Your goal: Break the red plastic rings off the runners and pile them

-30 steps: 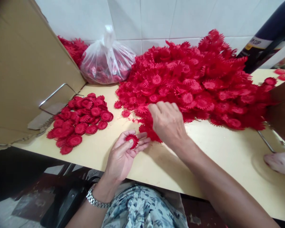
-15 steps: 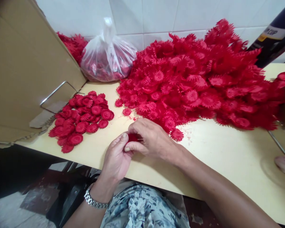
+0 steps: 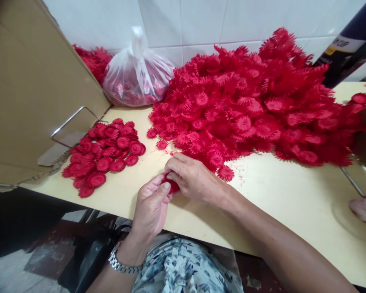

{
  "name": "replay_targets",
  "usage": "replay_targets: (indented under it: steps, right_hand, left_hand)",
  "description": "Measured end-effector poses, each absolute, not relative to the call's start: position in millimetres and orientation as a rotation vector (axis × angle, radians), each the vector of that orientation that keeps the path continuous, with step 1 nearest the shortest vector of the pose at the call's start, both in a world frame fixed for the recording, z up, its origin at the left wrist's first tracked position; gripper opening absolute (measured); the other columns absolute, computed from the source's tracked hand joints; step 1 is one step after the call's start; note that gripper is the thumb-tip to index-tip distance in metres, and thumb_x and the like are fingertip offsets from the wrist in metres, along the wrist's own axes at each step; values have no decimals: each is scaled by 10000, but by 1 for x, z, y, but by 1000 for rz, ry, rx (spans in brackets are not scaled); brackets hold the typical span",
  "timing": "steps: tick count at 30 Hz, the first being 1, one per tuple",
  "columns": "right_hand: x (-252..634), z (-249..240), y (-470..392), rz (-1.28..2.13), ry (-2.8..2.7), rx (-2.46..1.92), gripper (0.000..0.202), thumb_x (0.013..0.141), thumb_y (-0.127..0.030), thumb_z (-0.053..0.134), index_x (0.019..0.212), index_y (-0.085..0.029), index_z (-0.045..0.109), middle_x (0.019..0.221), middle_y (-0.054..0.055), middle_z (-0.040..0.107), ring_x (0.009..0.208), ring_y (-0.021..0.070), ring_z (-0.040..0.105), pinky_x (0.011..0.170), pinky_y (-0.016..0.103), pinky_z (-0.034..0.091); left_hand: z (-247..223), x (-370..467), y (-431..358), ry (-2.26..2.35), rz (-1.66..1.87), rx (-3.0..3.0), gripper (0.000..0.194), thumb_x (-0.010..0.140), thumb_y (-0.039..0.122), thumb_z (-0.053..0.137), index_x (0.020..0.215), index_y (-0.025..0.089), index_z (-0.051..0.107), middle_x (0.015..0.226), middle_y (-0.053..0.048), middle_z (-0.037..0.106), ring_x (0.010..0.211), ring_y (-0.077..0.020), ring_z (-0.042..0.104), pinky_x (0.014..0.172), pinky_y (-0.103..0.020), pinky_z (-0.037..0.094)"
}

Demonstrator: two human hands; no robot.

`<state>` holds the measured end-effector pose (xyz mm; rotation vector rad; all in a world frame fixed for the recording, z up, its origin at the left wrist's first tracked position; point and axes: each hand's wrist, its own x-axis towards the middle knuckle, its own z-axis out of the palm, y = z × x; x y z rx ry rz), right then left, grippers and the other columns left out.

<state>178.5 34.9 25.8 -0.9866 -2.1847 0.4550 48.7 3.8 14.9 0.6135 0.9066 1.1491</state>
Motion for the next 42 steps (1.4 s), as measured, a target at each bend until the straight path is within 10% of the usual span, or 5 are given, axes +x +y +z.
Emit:
replay_targets:
  steps: [10,21,35,42]
  right_hand:
    - [227,28,59,-562,-1936,-1401,207,836,-59,414,864,-168,587,816,100,572,778,218,524,663,344,435]
    - [186,34,40,573,-2231,-953,59,825,-176,590,867,-136,582,810,41,522,718,117,530,598,201,454]
    - [226,29,60,-519,-1895,-1447,174,847,-111,446,887,-163,607,806,89,574,777,213,531,680,345,438]
    - [196,31,44,398,-2244,-1035,195,832,-297,585,963,-153,566,883,73,550,781,164,540,651,275,482]
  left_hand:
    - [17,48,7,875,1137,423,204,704,131,629,906,106,628,786,-82,704,754,-201,675,793,-383,505]
    - [22,53,6,754,1166,373,96,774,133,589,809,119,677,674,-14,629,611,-70,578,590,-169,462]
    - [19,47,7,802,1108,399,164,742,134,615,898,87,635,835,-106,709,828,-218,677,890,-404,478]
    - [22,50,10,760,1133,360,100,783,137,564,824,107,650,727,-31,650,668,-108,613,740,-280,507]
